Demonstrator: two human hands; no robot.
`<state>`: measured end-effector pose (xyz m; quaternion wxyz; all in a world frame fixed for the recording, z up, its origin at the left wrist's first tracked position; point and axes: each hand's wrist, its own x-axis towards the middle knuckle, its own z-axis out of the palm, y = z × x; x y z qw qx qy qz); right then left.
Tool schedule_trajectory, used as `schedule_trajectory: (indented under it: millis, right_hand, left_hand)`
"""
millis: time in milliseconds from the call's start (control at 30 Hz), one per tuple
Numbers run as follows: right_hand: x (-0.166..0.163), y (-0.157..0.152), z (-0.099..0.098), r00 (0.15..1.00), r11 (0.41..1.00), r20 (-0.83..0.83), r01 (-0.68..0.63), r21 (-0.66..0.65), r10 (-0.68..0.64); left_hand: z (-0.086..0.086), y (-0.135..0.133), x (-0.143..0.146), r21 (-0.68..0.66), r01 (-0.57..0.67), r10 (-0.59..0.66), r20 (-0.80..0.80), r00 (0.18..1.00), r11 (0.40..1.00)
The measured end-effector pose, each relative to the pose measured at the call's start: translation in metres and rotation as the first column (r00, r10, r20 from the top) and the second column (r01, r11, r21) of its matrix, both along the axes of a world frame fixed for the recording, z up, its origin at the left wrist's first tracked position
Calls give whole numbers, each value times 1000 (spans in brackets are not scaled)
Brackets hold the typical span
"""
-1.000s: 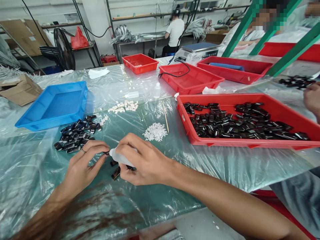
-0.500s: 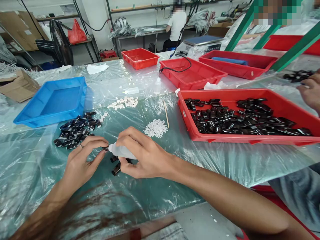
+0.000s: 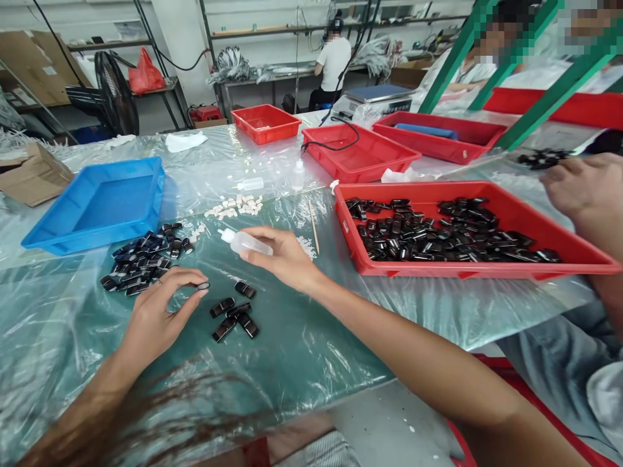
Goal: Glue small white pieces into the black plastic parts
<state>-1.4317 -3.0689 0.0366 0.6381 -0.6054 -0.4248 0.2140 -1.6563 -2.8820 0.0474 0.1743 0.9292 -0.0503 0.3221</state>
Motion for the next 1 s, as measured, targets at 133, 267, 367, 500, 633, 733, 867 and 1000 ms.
schedule_trajectory:
  millis: [133, 267, 367, 500, 633, 733, 867, 1000]
  right_hand:
    - [9, 11, -18, 995, 997, 94, 43, -66, -36]
    - [16, 14, -22, 984, 991, 171, 67, -115, -46]
    - [30, 11, -13, 975, 992, 217, 70, -106, -46]
    - [63, 1, -5, 953, 988, 271, 152, -35, -137]
    - [82, 0, -12, 896, 971, 394, 236, -28, -207]
    - [79, 5, -19, 839, 972, 510, 235, -25, -190]
    - [70, 6, -16, 768, 975, 615, 220, 7, -178]
    - [63, 8, 9, 713, 976, 677, 215, 41, -185]
  left_hand:
    - [-3, 1, 2, -25, -3, 2, -40, 999, 1000]
    - [-4, 4, 3, -38, 4, -7, -68, 998, 999]
    - [-2, 5, 3, -87, -10, -1, -119, 993, 996]
    - [1, 5, 2, -231, -103, 47, -238, 970, 967]
    - [4, 3, 1, -313, -120, 37, -258, 966, 942]
    - [4, 3, 1, -334, -116, 30, -251, 968, 935]
    - [3, 6, 3, -332, -98, 30, -204, 979, 938]
    - [0, 15, 3, -337, -146, 84, -193, 978, 930]
